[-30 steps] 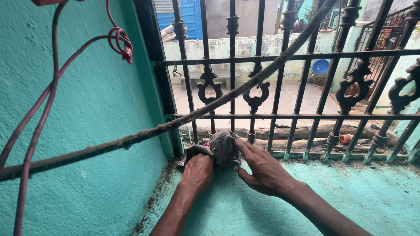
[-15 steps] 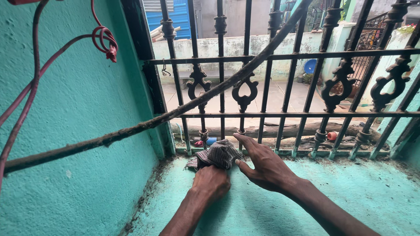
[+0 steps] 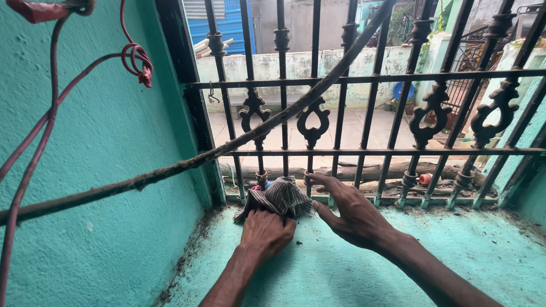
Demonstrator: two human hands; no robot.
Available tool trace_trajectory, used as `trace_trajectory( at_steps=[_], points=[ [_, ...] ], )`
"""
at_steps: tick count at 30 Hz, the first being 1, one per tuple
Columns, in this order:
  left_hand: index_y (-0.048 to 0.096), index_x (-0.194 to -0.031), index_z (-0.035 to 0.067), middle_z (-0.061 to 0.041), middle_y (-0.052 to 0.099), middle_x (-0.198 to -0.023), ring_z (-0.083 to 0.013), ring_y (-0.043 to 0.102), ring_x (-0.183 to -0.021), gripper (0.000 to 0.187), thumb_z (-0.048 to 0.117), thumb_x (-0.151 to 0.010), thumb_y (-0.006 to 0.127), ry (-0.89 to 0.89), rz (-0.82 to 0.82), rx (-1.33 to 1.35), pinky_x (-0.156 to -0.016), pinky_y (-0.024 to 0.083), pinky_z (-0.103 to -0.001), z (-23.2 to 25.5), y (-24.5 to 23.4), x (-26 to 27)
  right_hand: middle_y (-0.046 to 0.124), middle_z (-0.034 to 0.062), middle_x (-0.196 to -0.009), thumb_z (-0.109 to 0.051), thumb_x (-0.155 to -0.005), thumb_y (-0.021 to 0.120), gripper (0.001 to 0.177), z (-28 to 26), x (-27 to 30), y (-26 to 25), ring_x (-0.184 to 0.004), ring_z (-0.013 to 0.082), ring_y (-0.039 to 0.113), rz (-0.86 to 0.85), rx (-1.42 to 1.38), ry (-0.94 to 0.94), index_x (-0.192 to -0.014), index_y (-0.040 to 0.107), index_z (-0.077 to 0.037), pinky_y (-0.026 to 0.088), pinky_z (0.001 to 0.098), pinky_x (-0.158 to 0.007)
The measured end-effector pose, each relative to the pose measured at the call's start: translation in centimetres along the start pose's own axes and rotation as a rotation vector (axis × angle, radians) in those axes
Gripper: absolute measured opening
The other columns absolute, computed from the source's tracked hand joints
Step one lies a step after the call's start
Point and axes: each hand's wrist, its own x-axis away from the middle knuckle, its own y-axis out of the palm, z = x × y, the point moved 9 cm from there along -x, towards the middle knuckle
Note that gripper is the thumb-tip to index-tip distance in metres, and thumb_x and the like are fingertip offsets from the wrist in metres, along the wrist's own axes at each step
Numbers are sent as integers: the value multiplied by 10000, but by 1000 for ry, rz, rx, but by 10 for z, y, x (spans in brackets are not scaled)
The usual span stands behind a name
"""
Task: The person wipes the horizontal and vertical bars of a metal window grille using a cloth, moving their hands across different sections of the frame.
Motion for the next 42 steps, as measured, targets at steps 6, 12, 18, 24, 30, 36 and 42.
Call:
trace_trajectory(
  at_steps=[6,12,18,24,30,36,42],
  points=[
    [635,-873,75,-94,633,-736,-233,600,-659,203,253,-897,539,161,-54,148,-726,552,-420,30,-16,12,384,87,-1581,-153,-934,577,784,-10,5,21,-1341,349,522,-178,-25,-2,-1611,244,-366,505,508,-1097],
    [651,-975,32,-97,654,-857,-226,610,-684,202,210,-886,611,286,-317,129,-697,572,-384,70,-3,28,466,34,-1482,-180,-1000,565,705,24,22,64,-1362,256,508,-512,120,125,-1581,278,-460,477,440,-1116],
    [720,-1105,76,-142,659,-1066,-248,646,-925,262,219,-888,688,322,-14,307,-817,573,-410,64,-68,22,824,59,-990,-242,-901,704,266,61,9,21,-779,208,805,-165,-165,177,-1159,705,-182,660,299,-643],
    [714,-1085,66,-130,653,-1108,-262,727,-942,216,148,-889,678,302,404,283,-843,629,-392,57,-102,23,777,130,-918,-122,-827,678,450,44,-7,-2,-684,232,789,194,-348,154,-1231,492,-52,671,336,-600],
    [680,-1133,57,-127,649,-1108,-260,732,-846,212,120,-939,624,32,472,287,-745,656,-385,10,-79,15,770,87,-1012,-253,-1006,533,244,41,-24,55,-786,228,774,1,-56,181,-1191,541,-93,667,379,-695],
    [588,-1215,-37,-166,646,-1126,-281,700,-900,272,28,-952,561,130,253,191,-834,608,-403,5,-24,-5,696,143,-991,-343,-1078,375,410,22,-14,118,-976,275,690,-332,257,40,-1352,429,-43,349,495,-1147],
    [635,-1182,-6,-142,664,-1093,-261,694,-934,272,60,-919,619,93,132,196,-881,589,-404,4,-27,-2,678,97,-747,-328,-1078,409,385,16,-27,68,-622,213,580,-339,96,218,-1068,721,-104,568,380,-676]
  ],
)
